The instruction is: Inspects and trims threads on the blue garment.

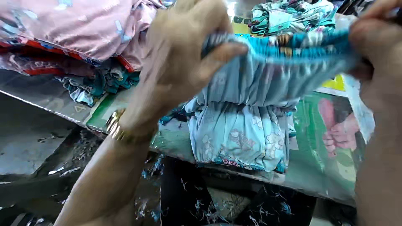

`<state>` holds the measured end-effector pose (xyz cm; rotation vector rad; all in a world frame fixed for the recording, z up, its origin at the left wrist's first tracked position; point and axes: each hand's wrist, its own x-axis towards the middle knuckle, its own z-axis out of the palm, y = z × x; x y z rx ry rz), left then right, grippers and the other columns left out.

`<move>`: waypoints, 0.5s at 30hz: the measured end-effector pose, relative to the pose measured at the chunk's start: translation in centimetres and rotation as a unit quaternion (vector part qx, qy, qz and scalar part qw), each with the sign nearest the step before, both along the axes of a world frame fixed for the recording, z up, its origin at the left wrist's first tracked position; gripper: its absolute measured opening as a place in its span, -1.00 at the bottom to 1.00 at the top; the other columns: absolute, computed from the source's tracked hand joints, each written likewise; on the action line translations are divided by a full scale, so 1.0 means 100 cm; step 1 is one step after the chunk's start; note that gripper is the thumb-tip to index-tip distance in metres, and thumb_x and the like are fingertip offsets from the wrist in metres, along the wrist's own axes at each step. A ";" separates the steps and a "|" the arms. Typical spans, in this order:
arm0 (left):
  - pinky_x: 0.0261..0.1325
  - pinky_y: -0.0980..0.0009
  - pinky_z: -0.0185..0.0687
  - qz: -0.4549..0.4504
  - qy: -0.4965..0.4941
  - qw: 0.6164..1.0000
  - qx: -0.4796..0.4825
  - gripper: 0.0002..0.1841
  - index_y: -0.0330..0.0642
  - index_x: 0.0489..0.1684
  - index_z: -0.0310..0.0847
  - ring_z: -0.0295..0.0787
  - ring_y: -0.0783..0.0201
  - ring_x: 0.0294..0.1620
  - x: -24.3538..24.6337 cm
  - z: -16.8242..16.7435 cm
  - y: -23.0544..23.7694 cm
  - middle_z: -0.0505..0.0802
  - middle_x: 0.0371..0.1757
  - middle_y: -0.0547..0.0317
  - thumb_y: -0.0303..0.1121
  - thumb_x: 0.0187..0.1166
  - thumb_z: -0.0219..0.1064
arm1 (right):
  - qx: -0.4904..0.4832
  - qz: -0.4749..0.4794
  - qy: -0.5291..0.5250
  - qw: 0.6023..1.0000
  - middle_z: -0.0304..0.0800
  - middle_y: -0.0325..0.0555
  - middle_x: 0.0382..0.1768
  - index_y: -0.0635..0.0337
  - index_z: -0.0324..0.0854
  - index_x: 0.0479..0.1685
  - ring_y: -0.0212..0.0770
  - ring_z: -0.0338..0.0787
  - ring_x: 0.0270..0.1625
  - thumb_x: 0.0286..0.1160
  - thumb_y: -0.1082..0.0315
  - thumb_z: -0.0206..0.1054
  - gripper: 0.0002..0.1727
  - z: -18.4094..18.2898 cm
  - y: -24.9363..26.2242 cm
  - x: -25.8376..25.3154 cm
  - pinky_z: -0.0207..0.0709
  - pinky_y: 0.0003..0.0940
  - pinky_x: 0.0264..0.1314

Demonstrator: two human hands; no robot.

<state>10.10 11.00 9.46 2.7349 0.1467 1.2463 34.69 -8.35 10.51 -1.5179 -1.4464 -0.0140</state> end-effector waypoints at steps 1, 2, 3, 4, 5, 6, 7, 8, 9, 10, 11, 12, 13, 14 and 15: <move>-0.04 0.29 0.50 0.010 0.001 1.000 -0.004 -0.65 -0.23 -0.12 0.77 0.70 0.30 -0.17 0.015 0.005 0.013 0.82 -0.21 0.05 -0.09 0.72 0.28 | -0.006 -0.037 0.004 0.999 0.65 -0.76 -0.34 -0.21 0.61 -0.12 -0.79 0.61 -0.42 0.64 0.17 0.33 -0.99 0.008 0.018 0.004 0.55 -0.77 -0.41; 0.04 0.28 0.56 0.016 0.015 1.000 -0.015 -0.67 -0.16 -0.08 0.79 0.74 0.32 -0.11 0.030 0.006 0.028 0.85 -0.17 0.11 -0.08 0.73 0.27 | -0.023 -0.070 0.001 0.997 0.66 -0.67 -0.31 -0.13 0.61 -0.09 -0.75 0.62 -0.39 0.65 0.18 0.32 -0.94 0.011 0.034 0.010 0.57 -0.72 -0.36; 0.14 0.18 0.61 0.018 0.038 0.999 -0.030 -0.69 -0.16 0.01 0.80 0.79 0.24 -0.04 0.044 0.001 0.040 0.88 -0.10 0.07 -0.12 0.74 0.26 | -0.051 -0.091 -0.009 0.995 0.68 -0.50 -0.21 0.04 0.60 0.02 -0.68 0.68 -0.29 0.66 0.21 0.30 -0.85 0.010 0.046 0.015 0.65 -0.63 -0.22; 0.21 0.03 0.64 0.017 0.067 0.997 -0.042 -0.70 -0.18 0.10 0.78 0.83 0.11 0.02 0.055 -0.010 0.050 0.89 -0.04 0.01 -0.18 0.75 0.24 | -0.073 -0.096 -0.020 0.992 0.70 -0.27 -0.13 0.24 0.59 0.12 -0.56 0.69 -0.23 0.67 0.26 0.29 -0.75 0.003 0.054 0.020 0.67 -0.52 -0.11; 0.17 -0.07 0.65 0.011 0.081 0.995 -0.051 -0.72 -0.20 0.14 0.75 0.84 0.02 -0.02 0.064 -0.024 0.057 0.88 -0.07 -0.04 -0.24 0.73 0.24 | -0.090 -0.099 -0.029 0.991 0.69 -0.14 -0.13 0.35 0.56 0.15 -0.48 0.69 -0.24 0.67 0.30 0.29 -0.71 -0.007 0.060 0.021 0.67 -0.44 -0.11; 0.08 -0.09 0.65 0.000 0.078 0.995 -0.065 -0.75 -0.23 0.12 0.74 0.83 -0.01 -0.11 0.069 -0.039 0.060 0.87 -0.15 -0.06 -0.30 0.71 0.25 | -0.095 -0.100 -0.024 0.990 0.69 -0.08 -0.17 0.38 0.56 0.12 -0.43 0.67 -0.30 0.66 0.32 0.29 -0.72 -0.017 0.063 0.022 0.65 -0.40 -0.18; 0.04 -0.03 0.67 -0.015 0.062 0.995 -0.077 -0.78 -0.23 0.07 0.75 0.83 0.03 -0.15 0.070 -0.052 0.061 0.87 -0.19 -0.03 -0.33 0.69 0.27 | -0.094 -0.098 -0.009 0.991 0.70 -0.08 -0.19 0.36 0.57 0.10 -0.41 0.67 -0.32 0.66 0.32 0.30 -0.74 -0.025 0.061 0.022 0.65 -0.40 -0.20; 0.04 0.09 0.69 -0.032 0.036 0.995 -0.092 -0.80 -0.22 0.02 0.77 0.84 0.15 -0.16 0.065 -0.058 0.058 0.88 -0.19 0.03 -0.34 0.69 0.28 | -0.089 -0.095 0.008 0.991 0.68 -0.14 -0.21 0.31 0.57 0.07 -0.46 0.66 -0.33 0.67 0.31 0.29 -0.77 -0.030 0.057 0.021 0.64 -0.44 -0.22; 0.10 0.26 0.71 -0.056 0.009 0.992 -0.114 -0.81 -0.21 -0.02 0.80 0.85 0.30 -0.11 0.058 -0.057 0.054 0.91 -0.14 0.11 -0.33 0.70 0.30 | -0.081 -0.092 0.023 0.992 0.67 -0.23 -0.21 0.25 0.57 0.06 -0.52 0.67 -0.32 0.68 0.30 0.29 -0.79 -0.031 0.049 0.020 0.65 -0.49 -0.22; 0.12 0.44 0.70 -0.089 -0.015 0.986 -0.143 -0.81 -0.23 -0.03 0.83 0.83 0.45 -0.09 0.048 -0.052 0.047 0.92 -0.11 0.16 -0.35 0.69 0.31 | -0.069 -0.089 0.038 0.993 0.66 -0.32 -0.21 0.19 0.57 0.05 -0.57 0.67 -0.33 0.68 0.29 0.29 -0.82 -0.030 0.039 0.017 0.66 -0.54 -0.24; 0.12 0.54 0.68 -0.122 -0.031 0.977 -0.169 -0.82 -0.27 -0.03 0.83 0.80 0.53 -0.08 0.037 -0.045 0.040 0.91 -0.10 0.19 -0.39 0.69 0.31 | -0.056 -0.083 0.048 0.994 0.66 -0.43 -0.21 0.11 0.56 0.05 -0.63 0.68 -0.32 0.68 0.29 0.29 -0.86 -0.028 0.029 0.014 0.67 -0.58 -0.24; 0.11 0.58 0.70 -0.147 -0.040 0.971 -0.185 -0.82 -0.30 -0.02 0.81 0.81 0.55 -0.09 0.026 -0.038 0.033 0.91 -0.10 0.20 -0.42 0.69 0.31 | -0.043 -0.079 0.057 0.994 0.66 -0.54 -0.21 0.01 0.55 0.04 -0.67 0.69 -0.32 0.68 0.28 0.29 -0.89 -0.025 0.019 0.010 0.68 -0.62 -0.27; 0.07 0.58 0.75 -0.160 -0.044 0.968 -0.188 -0.84 -0.32 -0.04 0.78 0.83 0.55 -0.11 0.016 -0.029 0.027 0.90 -0.13 0.21 -0.45 0.69 0.30 | -0.022 -0.073 0.062 0.995 0.65 -0.62 -0.23 -0.08 0.54 0.02 -0.71 0.66 -0.36 0.68 0.26 0.29 -0.91 -0.022 0.012 0.008 0.62 -0.68 -0.34; 0.01 0.59 0.77 -0.160 -0.046 0.970 -0.176 -0.85 -0.33 -0.06 0.75 0.83 0.55 -0.17 0.008 -0.021 0.022 0.89 -0.19 0.24 -0.45 0.71 0.28 | -0.001 -0.061 0.068 0.996 0.65 -0.68 -0.25 -0.15 0.52 0.02 -0.73 0.64 -0.38 0.69 0.25 0.30 -0.91 -0.020 0.006 0.008 0.59 -0.73 -0.39; -0.04 0.62 0.75 -0.151 -0.047 0.975 -0.156 -0.85 -0.33 -0.08 0.72 0.80 0.58 -0.22 0.002 -0.015 0.018 0.86 -0.24 0.27 -0.44 0.73 0.25 | 0.021 -0.045 0.074 0.996 0.66 -0.70 -0.27 -0.18 0.53 0.02 -0.73 0.62 -0.42 0.69 0.25 0.31 -0.90 -0.020 0.003 0.010 0.54 -0.76 -0.44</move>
